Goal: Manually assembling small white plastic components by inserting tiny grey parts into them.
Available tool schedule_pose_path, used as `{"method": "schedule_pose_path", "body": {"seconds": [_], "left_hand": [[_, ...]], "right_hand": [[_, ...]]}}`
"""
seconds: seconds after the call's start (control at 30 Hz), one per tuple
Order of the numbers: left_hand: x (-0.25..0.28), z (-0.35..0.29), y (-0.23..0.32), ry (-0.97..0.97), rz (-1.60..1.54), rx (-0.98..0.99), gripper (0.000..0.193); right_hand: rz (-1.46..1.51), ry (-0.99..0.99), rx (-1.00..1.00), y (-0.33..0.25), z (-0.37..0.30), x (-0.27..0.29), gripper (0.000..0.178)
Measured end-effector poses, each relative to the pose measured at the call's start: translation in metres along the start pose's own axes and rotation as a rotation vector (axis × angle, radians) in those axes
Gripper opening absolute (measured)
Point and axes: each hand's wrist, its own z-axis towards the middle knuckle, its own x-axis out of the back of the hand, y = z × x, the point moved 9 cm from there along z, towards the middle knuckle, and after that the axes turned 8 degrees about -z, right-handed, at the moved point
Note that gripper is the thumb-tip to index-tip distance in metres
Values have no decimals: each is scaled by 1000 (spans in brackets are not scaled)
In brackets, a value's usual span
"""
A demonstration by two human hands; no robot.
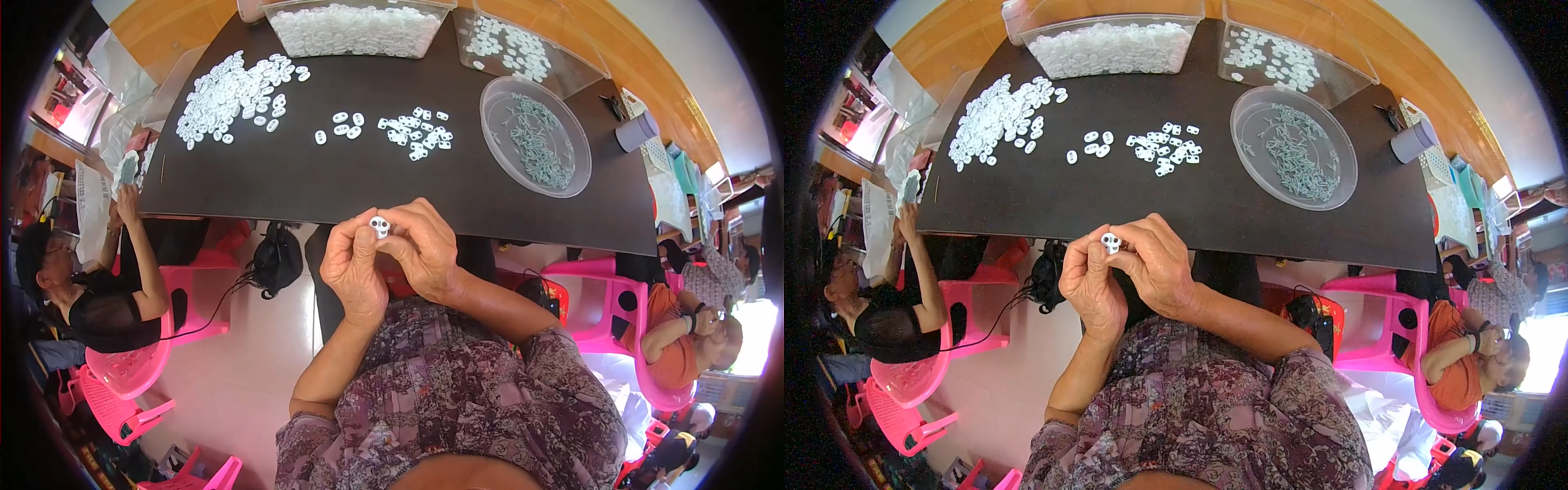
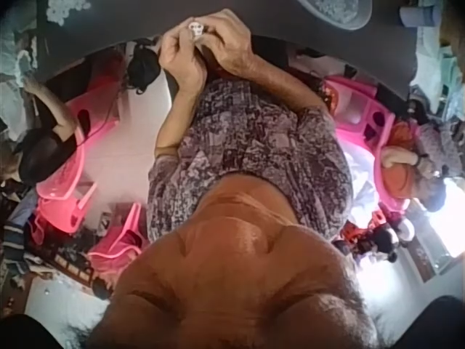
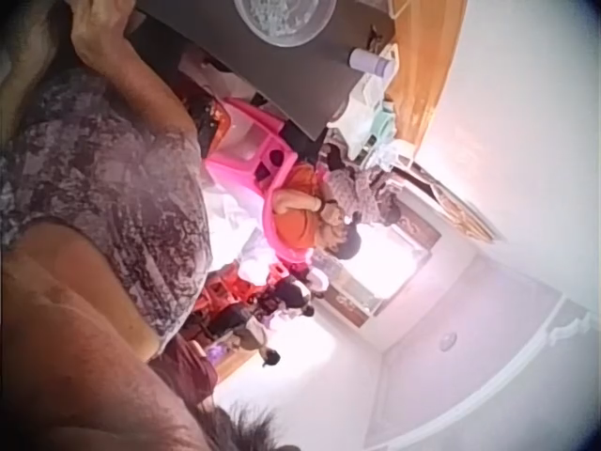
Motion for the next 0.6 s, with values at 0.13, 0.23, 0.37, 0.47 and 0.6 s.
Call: {"method": "schedule_pose_path", "body": {"seconds": [0.13, 0.23, 0.37, 0.47, 0.6], "left_hand": [[-3, -3, 6, -16, 29, -42, 20], [-2, -5, 6, -27, 46, -67, 21], [-3, -6, 7, -32, 55, -75, 21], [-4, -6, 8, -46, 49, -67, 21], [-3, -7, 8, -59, 21, -44, 21]], "right_hand": [[-40, 18, 49, -1, -3, 2, 28], [-56, 26, 80, -3, -4, 3, 27], [-86, 14, 113, -5, -5, 4, 26], [-91, -5, 119, -6, -5, 4, 25], [-93, -5, 132, -9, -4, 4, 24]]}}
